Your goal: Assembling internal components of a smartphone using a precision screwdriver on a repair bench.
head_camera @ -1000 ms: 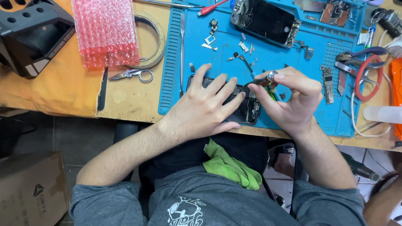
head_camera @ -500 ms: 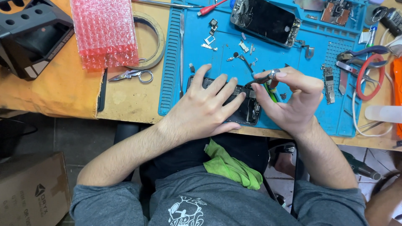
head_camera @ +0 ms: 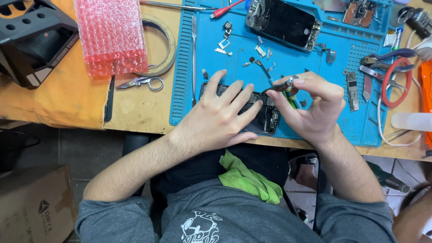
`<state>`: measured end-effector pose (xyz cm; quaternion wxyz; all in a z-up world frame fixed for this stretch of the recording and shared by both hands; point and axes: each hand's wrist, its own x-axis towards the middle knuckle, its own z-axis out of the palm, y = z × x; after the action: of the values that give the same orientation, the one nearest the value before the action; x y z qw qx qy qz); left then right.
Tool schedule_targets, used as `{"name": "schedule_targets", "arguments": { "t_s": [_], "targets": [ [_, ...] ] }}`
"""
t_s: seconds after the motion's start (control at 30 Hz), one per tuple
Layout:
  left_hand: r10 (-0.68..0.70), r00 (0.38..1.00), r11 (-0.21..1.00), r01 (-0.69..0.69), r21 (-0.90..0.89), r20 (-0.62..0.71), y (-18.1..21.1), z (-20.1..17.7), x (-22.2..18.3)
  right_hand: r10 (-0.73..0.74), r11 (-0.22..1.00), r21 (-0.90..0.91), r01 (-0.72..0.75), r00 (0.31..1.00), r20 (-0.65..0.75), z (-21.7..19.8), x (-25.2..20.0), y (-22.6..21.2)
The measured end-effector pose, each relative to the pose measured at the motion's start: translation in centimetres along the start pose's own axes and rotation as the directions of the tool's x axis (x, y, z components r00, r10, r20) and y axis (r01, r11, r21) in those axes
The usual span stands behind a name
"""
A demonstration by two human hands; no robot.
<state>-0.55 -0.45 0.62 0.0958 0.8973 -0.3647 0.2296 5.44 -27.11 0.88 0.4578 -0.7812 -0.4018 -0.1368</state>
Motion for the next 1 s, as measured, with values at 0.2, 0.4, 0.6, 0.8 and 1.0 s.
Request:
{"name": "schedule_targets", "arguments": {
  "t_s": [0.2,0.4,0.6,0.8,1.0],
  "targets": [
    [-0.041,0.999,0.998,0.041,0.047,0.016,-0.2,-1.0,-0.2,-0.035,0.999,0.002,0.035,0.999,-0.002,0.2,0.5,-0.5],
    [-0.084,0.990,0.996,0.088,-0.031,0.114,-1.5,-3.2,-1.0,0.029,0.996,0.089,-0.032,0.999,0.030,0.0,0.8,-1.1],
    [-0.105,0.985,0.988,0.119,-0.095,0.140,-2.1,-2.7,-1.2,0.081,0.997,0.016,-0.082,0.996,0.035,-0.4,-0.2,-0.4],
    [-0.115,0.985,0.968,0.141,-0.209,0.132,-2.4,-2.4,-1.1,0.053,0.998,0.034,-0.054,0.998,0.034,-0.4,-0.4,-0.1],
    [-0.137,0.988,0.965,0.148,-0.215,0.067,-2.1,-1.9,-1.5,0.033,0.993,0.113,-0.038,0.998,0.046,-1.2,0.8,-1.1]
  ]
}}
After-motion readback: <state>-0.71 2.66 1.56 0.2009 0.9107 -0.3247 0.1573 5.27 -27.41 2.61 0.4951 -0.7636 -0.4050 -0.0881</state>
